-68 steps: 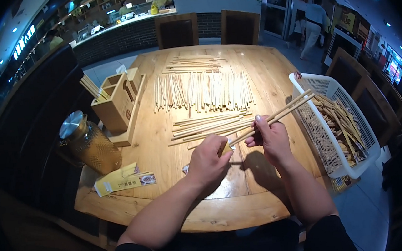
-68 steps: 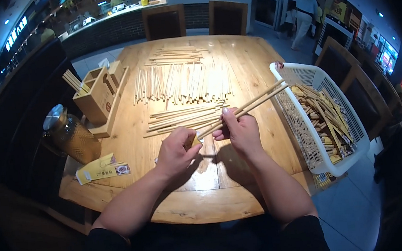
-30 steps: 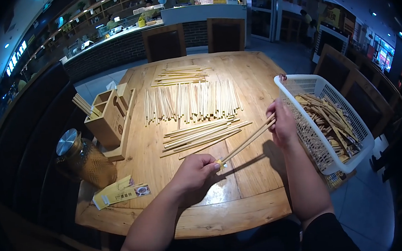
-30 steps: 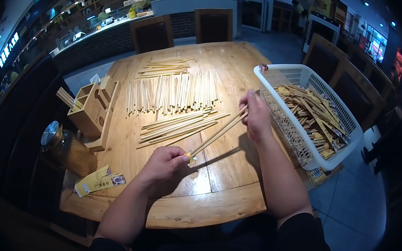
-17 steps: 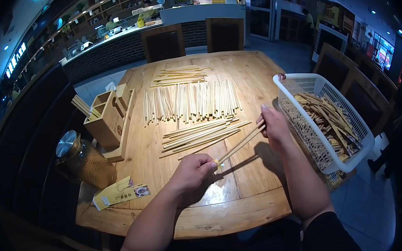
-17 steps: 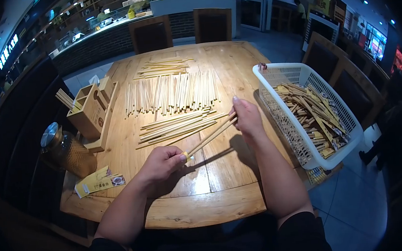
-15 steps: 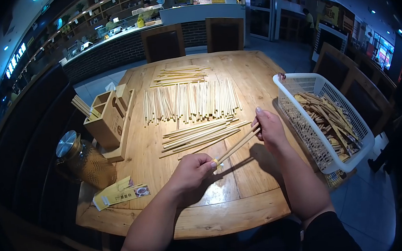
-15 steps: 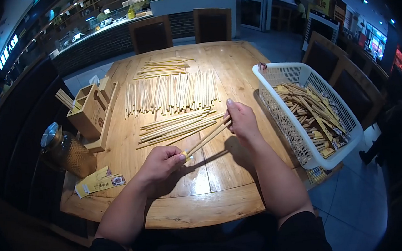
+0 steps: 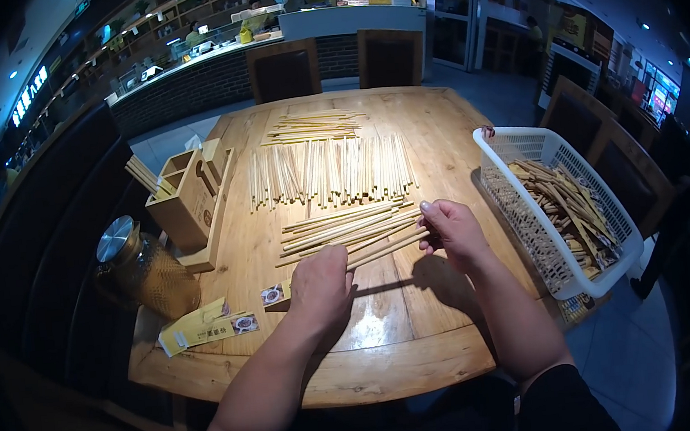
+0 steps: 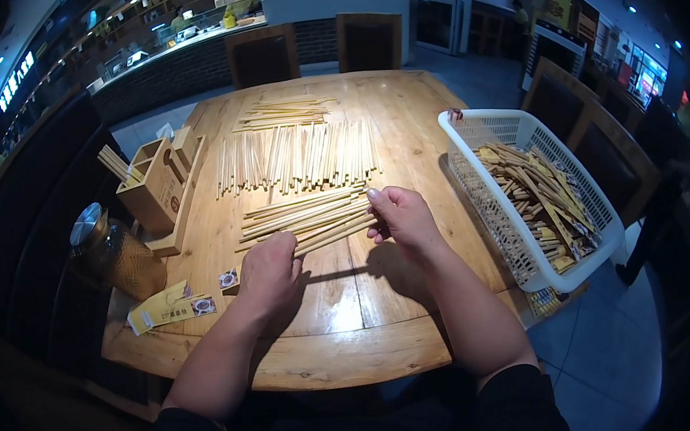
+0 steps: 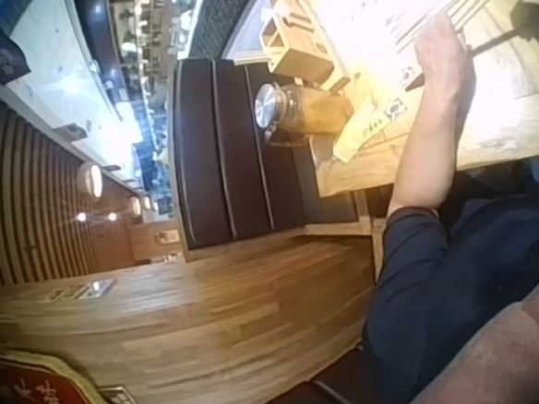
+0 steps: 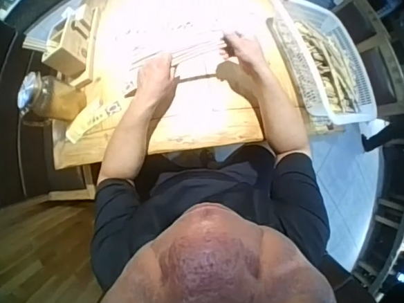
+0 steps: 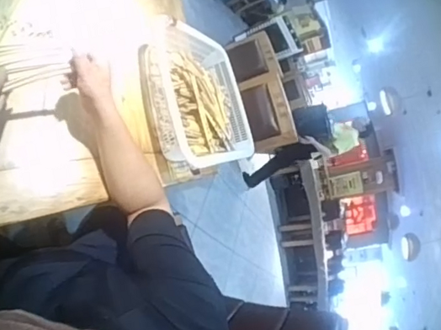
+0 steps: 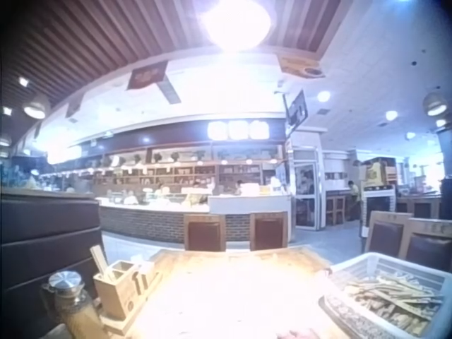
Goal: Sorting wooden chopsticks and inserting them into paper sleeves at a dining table.
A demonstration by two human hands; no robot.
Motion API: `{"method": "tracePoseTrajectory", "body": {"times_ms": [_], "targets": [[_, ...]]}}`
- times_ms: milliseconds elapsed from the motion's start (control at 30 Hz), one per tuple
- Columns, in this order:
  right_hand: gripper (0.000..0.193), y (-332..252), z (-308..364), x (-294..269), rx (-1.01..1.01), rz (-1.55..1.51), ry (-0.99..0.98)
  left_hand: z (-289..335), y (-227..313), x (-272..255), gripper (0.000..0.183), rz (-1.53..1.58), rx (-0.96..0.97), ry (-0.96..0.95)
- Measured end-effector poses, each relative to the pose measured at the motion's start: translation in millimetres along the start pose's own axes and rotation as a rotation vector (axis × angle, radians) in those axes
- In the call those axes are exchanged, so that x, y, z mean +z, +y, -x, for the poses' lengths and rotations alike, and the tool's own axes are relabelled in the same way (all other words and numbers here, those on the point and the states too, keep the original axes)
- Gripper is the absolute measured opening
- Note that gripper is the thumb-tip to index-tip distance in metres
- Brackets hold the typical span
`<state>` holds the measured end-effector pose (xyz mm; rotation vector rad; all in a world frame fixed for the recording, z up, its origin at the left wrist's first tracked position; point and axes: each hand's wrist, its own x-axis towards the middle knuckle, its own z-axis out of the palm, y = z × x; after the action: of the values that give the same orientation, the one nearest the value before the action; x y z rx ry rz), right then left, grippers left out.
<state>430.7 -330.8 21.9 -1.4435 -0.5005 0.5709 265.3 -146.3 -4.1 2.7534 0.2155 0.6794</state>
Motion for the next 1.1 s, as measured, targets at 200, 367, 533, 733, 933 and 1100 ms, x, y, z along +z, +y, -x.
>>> {"method": "tracePoseTrajectory", "body": {"times_ms": [200,367,533,733,933,1100], "targets": [[0.050,11.8,-9.7,-16.0,-0.344,0.035,-0.111,0.7,12.4,3.4,0.014,0.032,0.020,-0.110],[0.071,17.9,-2.0,-3.8,-0.243,0.061,-0.382,2.3,15.5,3.1,0.015,0.057,0.006,-0.161],[0.080,27.7,1.8,12.0,-0.220,0.068,-0.495,3.1,18.6,4.6,0.015,0.066,0.039,-0.179],[0.070,29.2,23.9,44.5,-0.178,-0.048,-0.563,9.5,33.8,3.1,0.012,0.012,0.068,-0.238],[0.062,26.5,24.4,48.8,-0.410,0.279,-0.478,10.9,34.3,-1.3,0.009,0.034,0.072,-0.175],[0.034,22.8,16.0,32.1,-0.428,0.856,-0.322,2.8,31.3,-14.1,0.013,0.007,0.103,0.059]]}}
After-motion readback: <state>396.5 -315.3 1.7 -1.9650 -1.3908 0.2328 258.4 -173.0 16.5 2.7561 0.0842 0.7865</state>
